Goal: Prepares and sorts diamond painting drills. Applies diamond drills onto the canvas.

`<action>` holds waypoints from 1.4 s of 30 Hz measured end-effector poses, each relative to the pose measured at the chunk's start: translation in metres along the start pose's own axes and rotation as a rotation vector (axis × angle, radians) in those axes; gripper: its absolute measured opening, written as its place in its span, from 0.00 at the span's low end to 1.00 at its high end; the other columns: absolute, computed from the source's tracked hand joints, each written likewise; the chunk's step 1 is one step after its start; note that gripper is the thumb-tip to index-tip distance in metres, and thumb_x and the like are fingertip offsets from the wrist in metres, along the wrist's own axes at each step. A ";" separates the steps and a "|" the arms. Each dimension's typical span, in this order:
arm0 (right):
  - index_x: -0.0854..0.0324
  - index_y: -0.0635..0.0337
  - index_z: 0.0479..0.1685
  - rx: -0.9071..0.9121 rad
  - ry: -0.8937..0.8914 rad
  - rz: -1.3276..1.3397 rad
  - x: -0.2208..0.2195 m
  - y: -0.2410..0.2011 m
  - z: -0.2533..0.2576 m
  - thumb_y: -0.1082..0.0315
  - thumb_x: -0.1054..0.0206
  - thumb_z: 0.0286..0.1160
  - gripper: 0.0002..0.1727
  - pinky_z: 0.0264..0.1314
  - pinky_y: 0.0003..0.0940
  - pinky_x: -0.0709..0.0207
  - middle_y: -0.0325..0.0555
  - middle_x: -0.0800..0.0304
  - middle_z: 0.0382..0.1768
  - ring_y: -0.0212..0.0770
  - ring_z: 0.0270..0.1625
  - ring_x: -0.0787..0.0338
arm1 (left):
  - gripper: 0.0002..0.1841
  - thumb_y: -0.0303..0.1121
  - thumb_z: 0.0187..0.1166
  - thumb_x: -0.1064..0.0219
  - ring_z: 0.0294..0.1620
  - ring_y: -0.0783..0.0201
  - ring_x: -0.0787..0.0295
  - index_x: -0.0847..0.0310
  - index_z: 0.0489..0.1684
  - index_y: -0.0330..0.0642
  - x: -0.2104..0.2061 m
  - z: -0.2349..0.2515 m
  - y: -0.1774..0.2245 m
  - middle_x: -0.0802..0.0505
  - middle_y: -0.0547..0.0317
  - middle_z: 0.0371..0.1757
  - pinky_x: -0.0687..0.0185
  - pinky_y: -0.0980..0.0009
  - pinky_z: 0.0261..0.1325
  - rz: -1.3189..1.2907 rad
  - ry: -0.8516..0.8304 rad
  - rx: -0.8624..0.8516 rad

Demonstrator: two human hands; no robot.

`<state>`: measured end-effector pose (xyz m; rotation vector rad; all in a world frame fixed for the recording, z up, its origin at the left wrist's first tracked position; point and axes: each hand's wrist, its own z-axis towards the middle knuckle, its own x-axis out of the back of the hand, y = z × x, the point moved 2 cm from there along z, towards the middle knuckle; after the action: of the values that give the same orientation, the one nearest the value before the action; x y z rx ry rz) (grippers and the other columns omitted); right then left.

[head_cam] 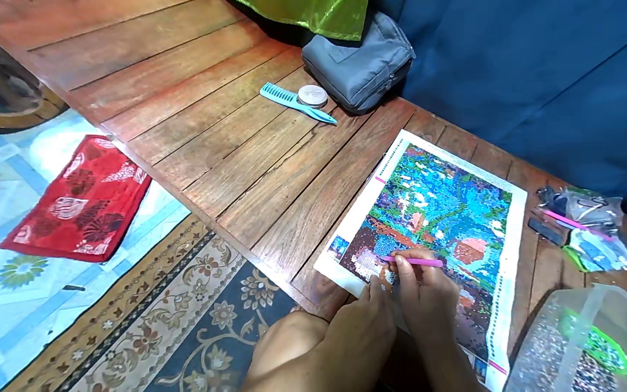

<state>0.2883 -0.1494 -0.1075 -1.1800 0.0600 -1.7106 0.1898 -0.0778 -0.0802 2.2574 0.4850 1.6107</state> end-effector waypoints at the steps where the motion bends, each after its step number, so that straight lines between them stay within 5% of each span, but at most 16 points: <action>1: 0.14 0.64 0.40 0.006 0.002 -0.007 0.000 -0.001 0.000 0.66 0.43 0.80 0.13 0.30 0.25 0.20 0.45 0.11 0.26 0.34 0.27 0.12 | 0.23 0.15 0.81 0.49 0.72 0.40 0.17 0.33 0.76 0.19 0.001 0.000 0.000 0.26 0.27 0.80 0.15 0.60 0.61 0.001 -0.013 0.000; 6: 0.18 0.68 0.44 -0.253 0.048 0.344 0.009 0.007 0.000 0.68 0.42 0.81 0.11 0.40 0.19 0.13 0.36 0.09 0.31 0.22 0.32 0.09 | 0.24 0.15 0.79 0.46 0.65 0.46 0.10 0.29 0.76 0.21 -0.009 0.004 0.000 0.22 0.30 0.78 0.13 0.63 0.53 0.083 0.077 0.005; 10: 0.25 0.60 0.47 -0.554 0.191 0.693 0.023 0.013 0.002 0.75 0.49 0.86 0.07 0.34 0.22 0.09 0.31 0.06 0.30 0.28 0.28 0.06 | 0.28 0.16 0.86 0.57 0.81 0.42 0.25 0.49 0.88 0.24 0.025 -0.001 0.008 0.37 0.31 0.88 0.23 0.59 0.72 0.040 -0.264 0.074; 13: 0.26 0.61 0.45 -0.763 0.297 0.851 0.026 0.013 0.002 0.76 0.52 0.90 0.10 0.31 0.25 0.10 0.39 0.04 0.29 0.33 0.26 0.05 | 0.27 0.17 0.86 0.55 0.79 0.36 0.25 0.46 0.86 0.21 0.017 -0.004 0.006 0.34 0.25 0.85 0.21 0.53 0.69 -0.021 -0.169 0.031; 15: 0.26 0.61 0.45 -0.843 0.312 0.895 0.025 0.014 0.000 0.77 0.52 0.90 0.09 0.34 0.26 0.09 0.40 0.05 0.29 0.34 0.27 0.05 | 0.25 0.18 0.82 0.49 0.70 0.40 0.15 0.36 0.80 0.20 -0.001 0.001 0.001 0.26 0.26 0.79 0.14 0.59 0.58 0.039 -0.007 0.007; 19: 0.26 0.62 0.45 -0.750 0.250 0.815 0.019 0.013 -0.005 0.81 0.48 0.84 0.07 0.37 0.26 0.08 0.38 0.05 0.33 0.33 0.30 0.04 | 0.23 0.19 0.81 0.45 0.60 0.47 0.08 0.28 0.75 0.22 -0.011 0.005 -0.001 0.22 0.30 0.78 0.12 0.64 0.47 0.085 0.092 0.016; 28: 0.21 0.70 0.46 -0.347 0.099 0.354 0.004 0.010 -0.010 0.68 0.41 0.79 0.12 0.43 0.16 0.15 0.37 0.09 0.34 0.19 0.35 0.10 | 0.22 0.20 0.79 0.42 0.54 0.49 0.05 0.24 0.72 0.24 -0.009 0.003 -0.001 0.18 0.32 0.74 0.11 0.65 0.42 0.092 0.166 0.020; 42: 0.18 0.66 0.44 -0.253 0.077 0.195 -0.002 0.008 -0.009 0.64 0.41 0.81 0.13 0.42 0.24 0.20 0.38 0.11 0.29 0.25 0.32 0.12 | 0.21 0.17 0.78 0.42 0.55 0.50 0.05 0.22 0.70 0.24 -0.010 0.002 -0.001 0.17 0.33 0.73 0.11 0.65 0.42 0.113 0.186 0.009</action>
<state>0.2875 -0.1561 -0.1179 -1.2465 0.4364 -1.6070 0.1890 -0.0812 -0.0899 2.1877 0.4176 1.8894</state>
